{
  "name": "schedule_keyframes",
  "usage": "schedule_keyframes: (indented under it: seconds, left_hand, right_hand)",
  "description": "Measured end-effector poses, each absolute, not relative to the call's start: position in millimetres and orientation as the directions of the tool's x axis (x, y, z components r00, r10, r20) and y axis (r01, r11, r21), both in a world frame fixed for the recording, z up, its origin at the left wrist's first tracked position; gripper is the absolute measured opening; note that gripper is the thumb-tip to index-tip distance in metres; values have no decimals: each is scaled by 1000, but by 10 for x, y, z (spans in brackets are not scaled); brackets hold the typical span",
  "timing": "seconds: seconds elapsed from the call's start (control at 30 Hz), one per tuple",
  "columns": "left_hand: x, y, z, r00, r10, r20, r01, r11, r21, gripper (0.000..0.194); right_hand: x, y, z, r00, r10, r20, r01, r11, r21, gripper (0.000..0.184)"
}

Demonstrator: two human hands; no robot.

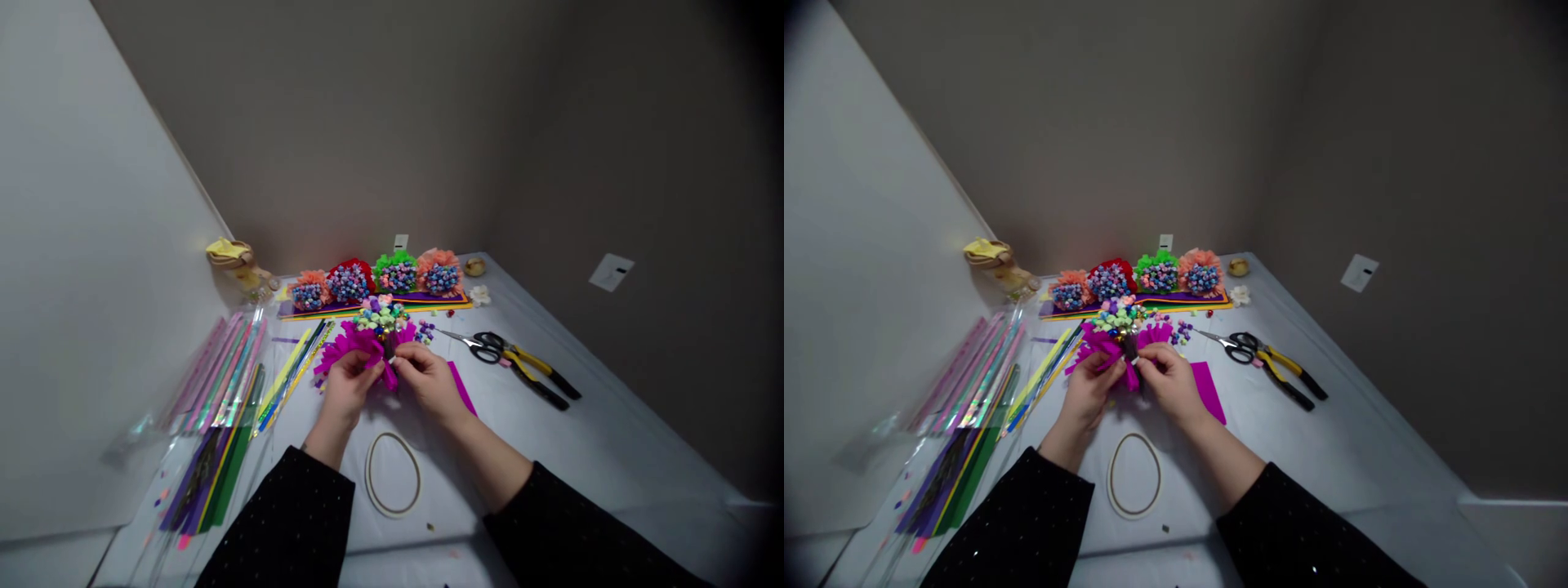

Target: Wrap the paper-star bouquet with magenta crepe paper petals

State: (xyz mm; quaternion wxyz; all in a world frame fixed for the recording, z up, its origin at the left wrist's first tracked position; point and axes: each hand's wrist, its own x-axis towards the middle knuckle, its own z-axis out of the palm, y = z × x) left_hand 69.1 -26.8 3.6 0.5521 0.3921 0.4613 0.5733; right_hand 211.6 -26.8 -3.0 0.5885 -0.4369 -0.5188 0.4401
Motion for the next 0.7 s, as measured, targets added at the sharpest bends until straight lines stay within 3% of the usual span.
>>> schedule_keyframes:
  seconds: [0.37,0.7]
  left_hand:
    - [764,-289,49,25,998,-60,-309,65,949,37]
    - [868,-309,62,-138,990,-28,-197,0,980,37]
  right_hand:
    - [2107,-301,18,135,950,281,62,275,-959,7]
    - [2050,-416,109,86,885,457,278,419,-865,2]
